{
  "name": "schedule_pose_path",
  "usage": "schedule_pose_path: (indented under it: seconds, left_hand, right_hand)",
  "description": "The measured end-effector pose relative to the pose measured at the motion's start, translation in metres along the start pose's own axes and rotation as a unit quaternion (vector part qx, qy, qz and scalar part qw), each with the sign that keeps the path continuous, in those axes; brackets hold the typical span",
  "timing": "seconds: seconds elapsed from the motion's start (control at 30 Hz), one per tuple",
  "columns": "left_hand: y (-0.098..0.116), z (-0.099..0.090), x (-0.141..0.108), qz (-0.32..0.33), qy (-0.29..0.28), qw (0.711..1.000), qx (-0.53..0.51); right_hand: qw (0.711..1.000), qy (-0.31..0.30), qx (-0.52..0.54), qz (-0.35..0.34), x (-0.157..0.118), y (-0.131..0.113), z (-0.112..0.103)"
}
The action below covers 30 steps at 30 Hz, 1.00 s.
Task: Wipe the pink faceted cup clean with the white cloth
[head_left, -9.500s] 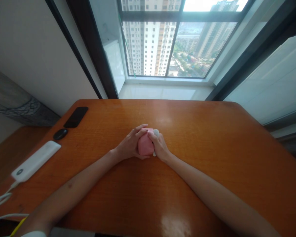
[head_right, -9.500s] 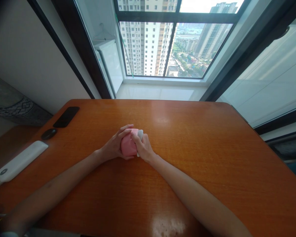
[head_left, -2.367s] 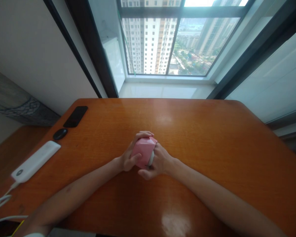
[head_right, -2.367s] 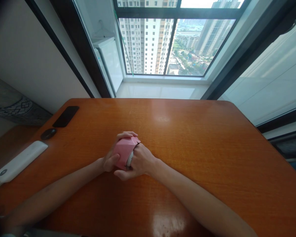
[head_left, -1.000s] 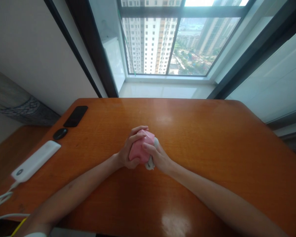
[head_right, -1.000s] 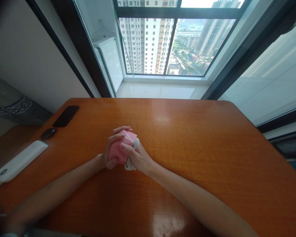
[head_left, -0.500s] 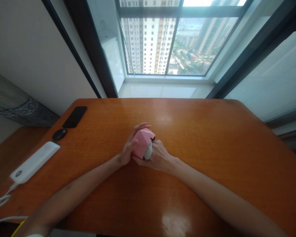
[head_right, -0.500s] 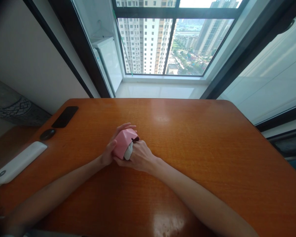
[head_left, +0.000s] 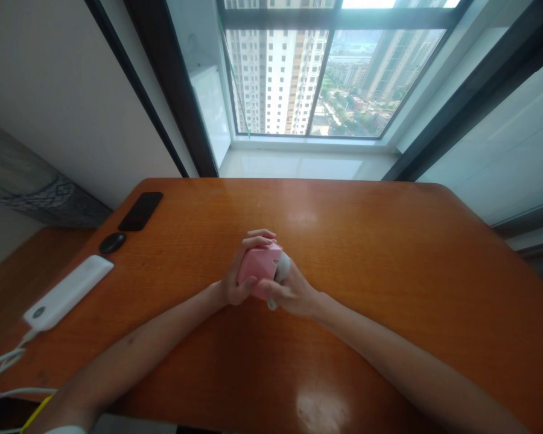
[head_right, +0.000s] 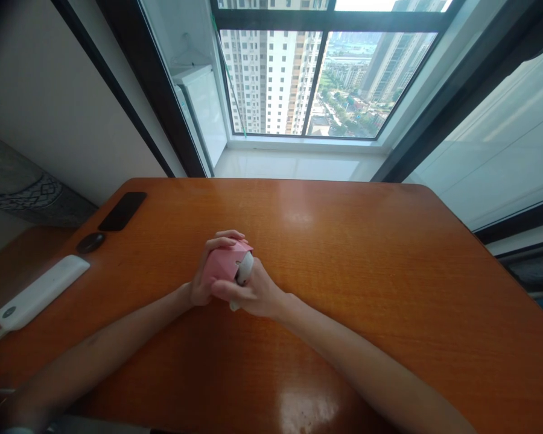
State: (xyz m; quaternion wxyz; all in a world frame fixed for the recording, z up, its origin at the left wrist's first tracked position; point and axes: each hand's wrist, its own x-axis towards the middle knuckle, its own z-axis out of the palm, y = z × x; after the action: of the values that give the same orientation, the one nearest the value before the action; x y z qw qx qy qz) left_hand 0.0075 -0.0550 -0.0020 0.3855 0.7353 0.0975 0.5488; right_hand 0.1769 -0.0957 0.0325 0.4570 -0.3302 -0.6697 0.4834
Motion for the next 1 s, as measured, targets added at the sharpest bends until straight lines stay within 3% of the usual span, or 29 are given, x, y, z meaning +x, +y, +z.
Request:
schedule_pose_path:
  seconds: [0.07,0.13,0.2,0.27,0.37,0.43,0.47,0.57,0.63,0.67,0.73,0.87,0.93,1.0]
  left_hand:
    - [0.003,0.0,-0.002,-0.067,0.004,0.996,-0.057]
    - [0.007,0.0,-0.002,-0.145,-0.01,0.985,-0.092]
    - [0.01,0.002,-0.001,-0.205,-0.017,0.971,-0.12]
    - [0.012,0.005,0.0,-0.225,0.004,0.963,-0.147]
    - [0.011,0.01,0.002,-0.185,0.078,0.97,-0.134]
    - [0.008,0.009,0.002,-0.121,0.076,0.988,-0.057]
    - [0.006,0.007,0.001,-0.076,0.052,0.996,-0.008]
    - [0.0,0.001,0.0,0.038,-0.023,0.995,0.092]
    - [-0.002,-0.002,-0.001,0.058,-0.031,0.993,0.098]
    - [-0.002,-0.002,-0.001,0.05,-0.024,0.994,0.09]
    - [0.0,0.0,-0.001,0.01,-0.004,0.998,0.062]
    - [0.008,0.005,0.001,-0.135,0.031,0.989,-0.058]
    - [0.012,0.007,0.002,-0.198,0.033,0.971,-0.129]
    - [0.013,0.007,0.004,-0.23,0.037,0.958,-0.166]
  right_hand:
    - [0.983,-0.048,-0.165,-0.059,-0.003,0.005,-0.005]
    - [0.943,-0.075,-0.303,-0.112,-0.005,0.012,-0.01]
    - [0.913,-0.088,-0.369,-0.149,-0.005,0.018,-0.014]
    - [0.918,-0.076,-0.359,-0.149,-0.003,0.02,-0.015]
    - [0.981,-0.046,-0.182,-0.052,0.0,0.013,-0.013]
    - [0.998,-0.016,0.016,0.056,0.003,0.005,-0.011]
    - [0.989,0.001,0.11,0.104,0.004,0.001,-0.009]
    - [0.922,0.036,0.311,0.229,0.006,-0.008,-0.004]
    - [0.893,0.052,0.362,0.261,0.007,-0.009,-0.002]
    - [0.896,0.062,0.361,0.252,0.007,-0.01,-0.001]
    - [0.924,0.065,0.315,0.206,0.007,-0.009,0.0]
    - [0.978,-0.022,0.119,0.167,0.003,-0.005,-0.001]
    - [0.99,-0.044,-0.036,0.132,0.001,-0.001,-0.003]
    - [0.975,-0.056,-0.205,0.064,-0.001,0.002,-0.005]
